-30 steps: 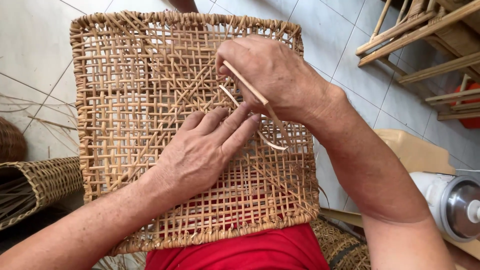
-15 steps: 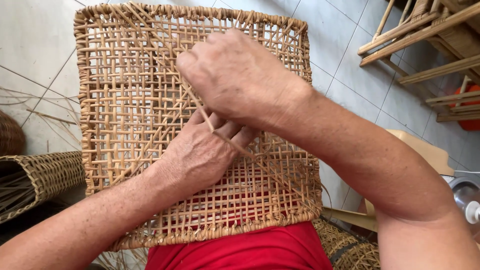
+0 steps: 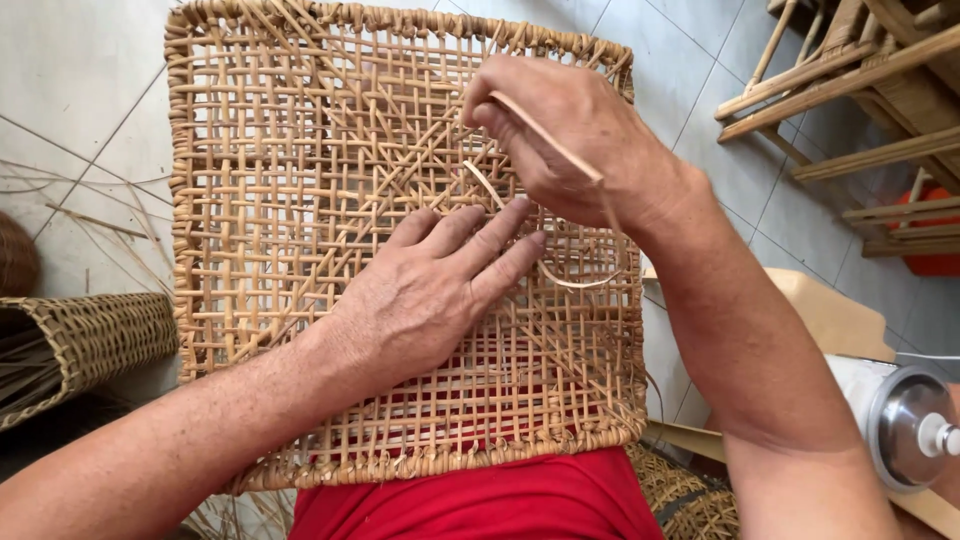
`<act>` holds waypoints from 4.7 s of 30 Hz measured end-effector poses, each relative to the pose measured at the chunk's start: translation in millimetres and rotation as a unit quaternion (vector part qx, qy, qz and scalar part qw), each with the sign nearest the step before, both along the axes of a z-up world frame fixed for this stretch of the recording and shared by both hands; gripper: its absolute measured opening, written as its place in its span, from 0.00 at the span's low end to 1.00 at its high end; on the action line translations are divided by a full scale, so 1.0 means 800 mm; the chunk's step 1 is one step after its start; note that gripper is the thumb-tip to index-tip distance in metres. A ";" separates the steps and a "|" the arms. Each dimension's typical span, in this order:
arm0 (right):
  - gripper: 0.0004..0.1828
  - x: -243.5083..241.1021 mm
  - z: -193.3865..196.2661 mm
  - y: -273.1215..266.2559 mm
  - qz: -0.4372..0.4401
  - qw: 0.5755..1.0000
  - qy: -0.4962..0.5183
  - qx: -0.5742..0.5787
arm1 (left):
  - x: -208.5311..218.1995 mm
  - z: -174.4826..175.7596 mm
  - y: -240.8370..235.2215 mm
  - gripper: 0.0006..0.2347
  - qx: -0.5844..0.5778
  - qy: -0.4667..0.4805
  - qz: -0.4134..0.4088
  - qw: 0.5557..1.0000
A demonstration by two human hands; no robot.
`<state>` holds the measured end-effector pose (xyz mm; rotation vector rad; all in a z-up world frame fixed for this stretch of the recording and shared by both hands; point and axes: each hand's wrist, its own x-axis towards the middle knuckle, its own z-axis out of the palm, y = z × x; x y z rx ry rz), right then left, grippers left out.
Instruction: Weaving a decorative pattern into a rattan furniture frame using thin strips of material and a guide stick.
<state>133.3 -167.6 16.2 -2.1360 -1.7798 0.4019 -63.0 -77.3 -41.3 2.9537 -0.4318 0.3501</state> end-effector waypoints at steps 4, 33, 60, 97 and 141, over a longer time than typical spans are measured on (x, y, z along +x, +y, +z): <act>0.07 0.002 -0.021 -0.023 0.033 0.986 0.078 0.144 | 0.000 -0.002 0.000 0.31 0.015 -0.004 -0.001 1.000; 0.08 0.008 -0.055 -0.046 -0.042 0.971 0.172 0.162 | 0.001 0.004 0.002 0.28 0.003 0.006 0.001 1.000; 0.02 -0.008 -0.007 -0.013 0.086 0.975 -0.152 0.136 | 0.005 0.006 0.003 0.28 -0.015 -0.011 -0.009 1.000; 0.07 0.009 -0.048 -0.055 -0.028 0.973 0.123 0.196 | 0.003 0.003 0.004 0.27 -0.010 0.010 -0.004 1.000; 0.13 -0.038 0.000 0.001 0.103 0.931 -0.337 0.098 | 0.005 -0.003 0.006 0.17 -0.088 -0.017 -0.039 0.995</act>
